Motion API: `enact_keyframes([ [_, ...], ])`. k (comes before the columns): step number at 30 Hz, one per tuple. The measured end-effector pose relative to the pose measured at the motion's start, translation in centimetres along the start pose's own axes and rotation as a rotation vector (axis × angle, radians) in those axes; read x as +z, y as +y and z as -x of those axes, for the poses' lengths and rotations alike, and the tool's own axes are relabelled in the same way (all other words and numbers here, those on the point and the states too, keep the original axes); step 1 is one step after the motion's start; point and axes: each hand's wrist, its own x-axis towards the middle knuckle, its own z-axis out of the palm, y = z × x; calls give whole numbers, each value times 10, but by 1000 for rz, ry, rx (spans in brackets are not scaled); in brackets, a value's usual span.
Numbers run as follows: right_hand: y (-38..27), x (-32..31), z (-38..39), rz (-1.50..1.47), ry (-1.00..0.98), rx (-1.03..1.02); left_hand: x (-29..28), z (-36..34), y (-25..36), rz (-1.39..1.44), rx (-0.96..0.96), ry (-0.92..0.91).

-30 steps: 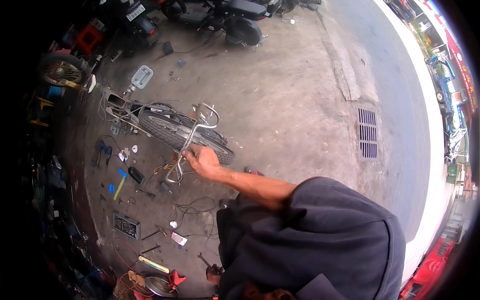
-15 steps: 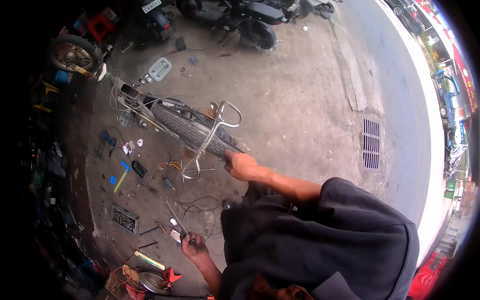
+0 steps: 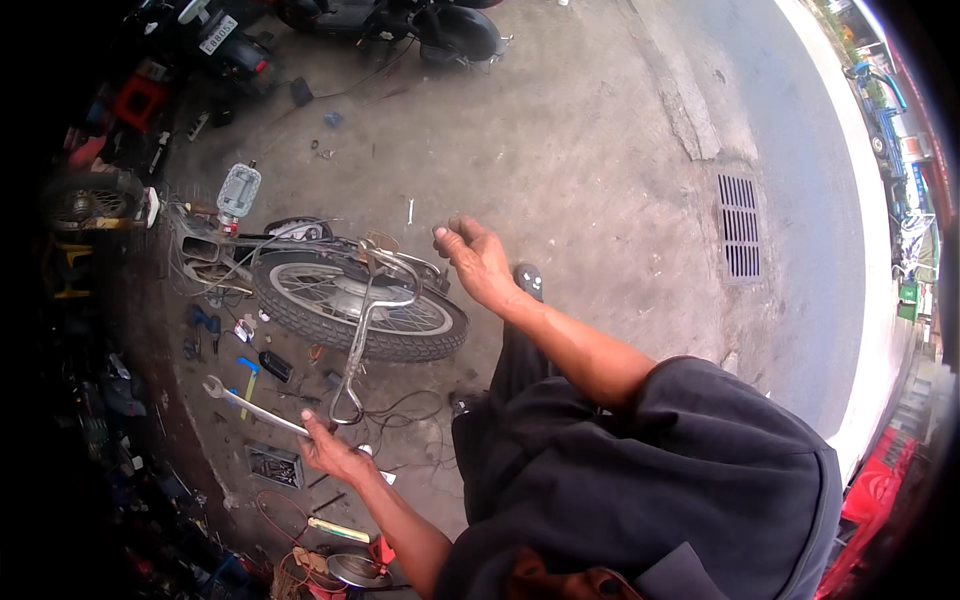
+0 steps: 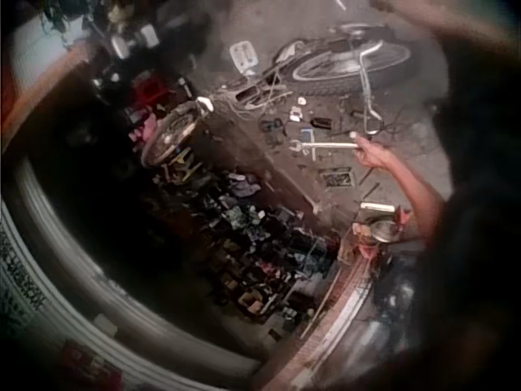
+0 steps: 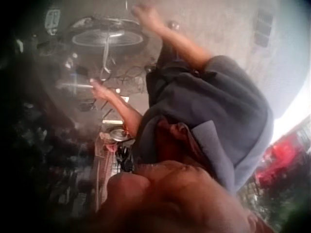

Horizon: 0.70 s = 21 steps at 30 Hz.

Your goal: The person removes nuts and a metal stand from the rear wheel of a bicycle frame using a wrench, attaches a socket to an electric impact wrench, and unscrews components from the wheel axle.

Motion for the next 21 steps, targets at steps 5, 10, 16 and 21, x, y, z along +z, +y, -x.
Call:
enact_keyframes([
  [5,29,-35,-26,308,-376,262,59,2,-15,-25,10,341],
  [10,90,-102,-63,340,-410,469,34,-16,-25,-614,-37,327],
  [16,116,-136,-99,487,-304,557,42,-18,-13,-588,-116,275],
  [21,132,-122,-93,400,-431,666,55,-9,-5,-774,-126,168],
])
